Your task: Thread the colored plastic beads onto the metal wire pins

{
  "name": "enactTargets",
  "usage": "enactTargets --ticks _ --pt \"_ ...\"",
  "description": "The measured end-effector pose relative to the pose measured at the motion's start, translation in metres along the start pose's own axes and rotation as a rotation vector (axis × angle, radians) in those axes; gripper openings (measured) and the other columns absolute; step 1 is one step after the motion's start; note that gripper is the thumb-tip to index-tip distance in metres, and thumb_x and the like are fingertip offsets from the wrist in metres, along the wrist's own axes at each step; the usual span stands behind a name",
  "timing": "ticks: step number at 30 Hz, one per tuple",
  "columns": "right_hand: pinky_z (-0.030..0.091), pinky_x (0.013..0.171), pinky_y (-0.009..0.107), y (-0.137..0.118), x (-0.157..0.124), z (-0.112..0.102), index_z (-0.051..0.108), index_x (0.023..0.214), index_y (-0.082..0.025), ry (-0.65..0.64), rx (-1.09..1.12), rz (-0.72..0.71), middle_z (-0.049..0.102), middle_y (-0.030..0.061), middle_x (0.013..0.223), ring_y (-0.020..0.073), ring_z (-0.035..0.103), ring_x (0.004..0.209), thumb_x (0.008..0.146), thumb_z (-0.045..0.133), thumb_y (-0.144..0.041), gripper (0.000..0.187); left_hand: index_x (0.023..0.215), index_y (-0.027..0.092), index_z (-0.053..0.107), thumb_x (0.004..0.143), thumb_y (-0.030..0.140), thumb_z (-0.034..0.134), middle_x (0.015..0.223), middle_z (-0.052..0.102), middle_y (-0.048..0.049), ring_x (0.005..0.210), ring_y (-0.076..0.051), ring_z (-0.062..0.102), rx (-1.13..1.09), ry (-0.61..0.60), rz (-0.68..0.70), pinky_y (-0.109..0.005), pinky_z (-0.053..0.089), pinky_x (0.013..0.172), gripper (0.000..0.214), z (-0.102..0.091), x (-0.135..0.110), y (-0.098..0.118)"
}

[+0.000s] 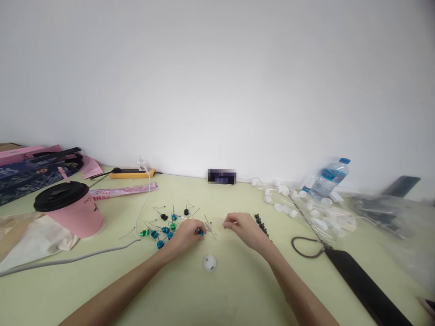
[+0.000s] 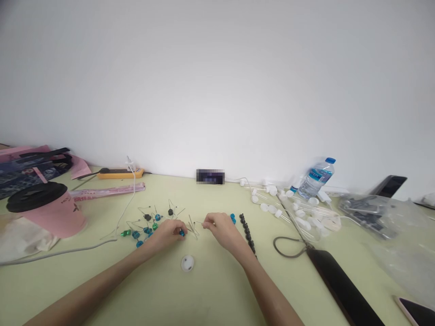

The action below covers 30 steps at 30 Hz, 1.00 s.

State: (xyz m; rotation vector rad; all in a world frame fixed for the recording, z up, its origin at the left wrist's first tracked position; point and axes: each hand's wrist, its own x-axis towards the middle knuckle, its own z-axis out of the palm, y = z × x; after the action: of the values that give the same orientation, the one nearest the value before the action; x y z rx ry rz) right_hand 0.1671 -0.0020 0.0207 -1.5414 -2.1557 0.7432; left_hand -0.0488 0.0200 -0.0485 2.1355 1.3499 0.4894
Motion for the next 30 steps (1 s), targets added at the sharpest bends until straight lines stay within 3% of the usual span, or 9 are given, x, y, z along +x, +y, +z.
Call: enactTargets --ticks 5,9,12,17,23,30 --pt "0.034 0.055 0.025 0.001 0.002 0.001 0.060 0.066 -0.019 -0.015 -0.021 -0.001 0.064 0.0005 0.069 0.0150 0.053 0.062 0.082 0.045 -0.025 0.023 0.076 0.019 0.064 0.067 0.014 0.054 0.085 0.061 -0.0021 0.074 -0.016 0.057 -0.017 -0.003 0.051 -0.025 0.042 0.065 0.014 -0.010 -0.008 0.008" --pt "0.038 0.062 0.026 0.004 -0.003 -0.028 0.060 0.069 -0.020 0.044 -0.019 -0.003 0.067 0.0005 0.076 0.0164 0.058 0.071 0.084 0.041 -0.023 0.024 0.080 0.020 0.062 0.071 0.017 0.057 0.088 0.061 -0.0006 0.075 -0.014 0.057 -0.137 -0.071 0.115 -0.022 0.043 0.066 0.011 -0.008 -0.013 0.022" --pt "0.042 0.067 0.028 0.005 -0.016 -0.064 0.060 0.073 -0.020 0.190 -0.008 -0.001 0.068 0.0019 0.079 0.0180 0.060 0.074 0.087 0.040 -0.031 0.026 0.089 0.021 0.058 0.073 0.017 0.058 0.092 0.062 0.0009 0.074 -0.013 0.058 -0.162 -0.070 0.184 -0.022 0.043 0.066 0.017 0.005 -0.004 0.042" --pt "0.046 0.068 0.028 0.008 -0.043 -0.106 0.061 0.076 -0.021 0.398 0.028 0.027 0.068 0.0025 0.079 0.0185 0.061 0.075 0.087 0.044 -0.040 0.027 0.095 0.021 0.052 0.073 0.012 0.054 0.093 0.060 -0.0014 0.083 -0.017 0.056 -0.003 -0.068 0.360 -0.025 0.041 0.070 0.024 0.043 0.044 0.083" --pt "0.043 0.063 0.028 0.005 -0.056 -0.106 0.061 0.074 -0.023 0.342 -0.046 0.012 0.069 0.0012 0.079 0.0189 0.061 0.074 0.088 0.043 -0.038 0.028 0.089 0.020 0.045 0.070 0.005 0.049 0.093 0.055 -0.0053 0.082 -0.021 0.053 0.059 -0.087 0.364 -0.030 0.038 0.069 0.024 0.079 0.081 0.107" --pt "0.040 0.059 0.028 0.003 -0.058 -0.109 0.061 0.073 -0.023 0.322 -0.098 -0.039 0.068 0.0017 0.078 0.0190 0.060 0.072 0.089 0.039 -0.038 0.031 0.096 0.021 0.034 0.077 0.016 0.048 0.100 0.047 -0.0062 0.085 -0.021 0.049 0.052 -0.062 0.280 -0.032 0.037 0.070 0.024 0.078 0.084 0.111"
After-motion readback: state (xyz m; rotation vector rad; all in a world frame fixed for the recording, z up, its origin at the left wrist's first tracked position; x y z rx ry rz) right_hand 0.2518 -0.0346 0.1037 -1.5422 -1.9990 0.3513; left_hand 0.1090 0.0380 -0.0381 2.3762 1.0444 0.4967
